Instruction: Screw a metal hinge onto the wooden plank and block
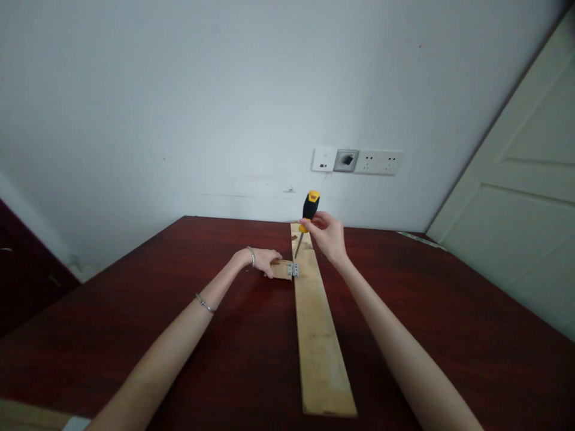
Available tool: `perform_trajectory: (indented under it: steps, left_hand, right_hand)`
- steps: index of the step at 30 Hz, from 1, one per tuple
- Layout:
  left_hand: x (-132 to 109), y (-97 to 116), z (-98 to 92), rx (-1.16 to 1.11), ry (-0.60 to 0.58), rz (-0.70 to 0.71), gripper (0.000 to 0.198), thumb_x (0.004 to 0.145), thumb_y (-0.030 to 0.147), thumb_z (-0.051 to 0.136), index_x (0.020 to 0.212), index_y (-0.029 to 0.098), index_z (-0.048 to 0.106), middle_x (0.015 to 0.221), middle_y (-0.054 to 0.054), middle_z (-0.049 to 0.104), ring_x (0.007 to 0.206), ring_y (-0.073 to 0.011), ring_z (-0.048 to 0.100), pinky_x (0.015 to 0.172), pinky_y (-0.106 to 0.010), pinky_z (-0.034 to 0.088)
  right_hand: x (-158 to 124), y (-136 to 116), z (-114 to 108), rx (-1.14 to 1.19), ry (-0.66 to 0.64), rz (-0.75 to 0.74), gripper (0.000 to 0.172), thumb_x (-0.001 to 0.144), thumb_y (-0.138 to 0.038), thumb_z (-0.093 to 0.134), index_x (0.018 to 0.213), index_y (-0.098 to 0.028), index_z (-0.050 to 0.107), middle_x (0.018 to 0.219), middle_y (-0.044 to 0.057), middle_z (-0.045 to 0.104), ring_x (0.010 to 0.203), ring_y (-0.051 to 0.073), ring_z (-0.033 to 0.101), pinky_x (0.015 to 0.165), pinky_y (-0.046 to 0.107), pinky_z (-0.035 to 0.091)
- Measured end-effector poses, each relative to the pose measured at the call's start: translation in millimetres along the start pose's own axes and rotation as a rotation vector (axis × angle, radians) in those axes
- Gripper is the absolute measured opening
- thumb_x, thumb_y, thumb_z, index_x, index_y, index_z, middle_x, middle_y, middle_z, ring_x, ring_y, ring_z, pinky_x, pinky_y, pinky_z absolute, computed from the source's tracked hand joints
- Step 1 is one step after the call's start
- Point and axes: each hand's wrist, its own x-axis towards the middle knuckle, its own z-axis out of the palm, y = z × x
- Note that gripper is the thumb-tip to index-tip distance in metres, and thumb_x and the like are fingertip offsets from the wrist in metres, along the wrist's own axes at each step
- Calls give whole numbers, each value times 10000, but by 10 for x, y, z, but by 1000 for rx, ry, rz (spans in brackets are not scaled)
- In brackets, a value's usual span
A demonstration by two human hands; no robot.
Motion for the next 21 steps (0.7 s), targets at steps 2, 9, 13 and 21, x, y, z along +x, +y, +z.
perform_trajectory:
  steps: [2,9,13,21]
  left_hand:
    - [-5,6,-6,-8,-5,-14,756,555,307,677,1252,111,461,1195,-101,558,1020,-241,543,840,-272,429]
    - [-17,-24,-4,-72,-26,-4,656,561,296,678,1175,130,519,1047,-66,620,976,-240,559,817,-282,431]
    - [-5,-39,7,-81,-28,-7,639,557,288,684,1157,136,527,1006,-54,630,929,-224,571,780,-271,441]
    - [-20,12,-10,-92,-32,-9,623,556,261,684,1147,142,525,1015,-40,626,898,-200,577,743,-249,454]
  right_hand:
    - [-13,59,38,-6,-14,-9,365,683,-441,679,898,-147,657,834,82,709,740,196,663,692,317,534]
    - [-61,204,97,-36,-70,-28,358,699,-450,666,917,-166,665,848,75,714,775,207,668,726,328,528]
    - [-62,233,95,-40,-69,-31,347,698,-451,668,899,-167,668,843,74,714,774,208,670,721,325,530]
    - [-52,276,124,-50,-56,-38,362,691,-459,669,906,-168,674,852,77,715,781,213,670,732,339,533]
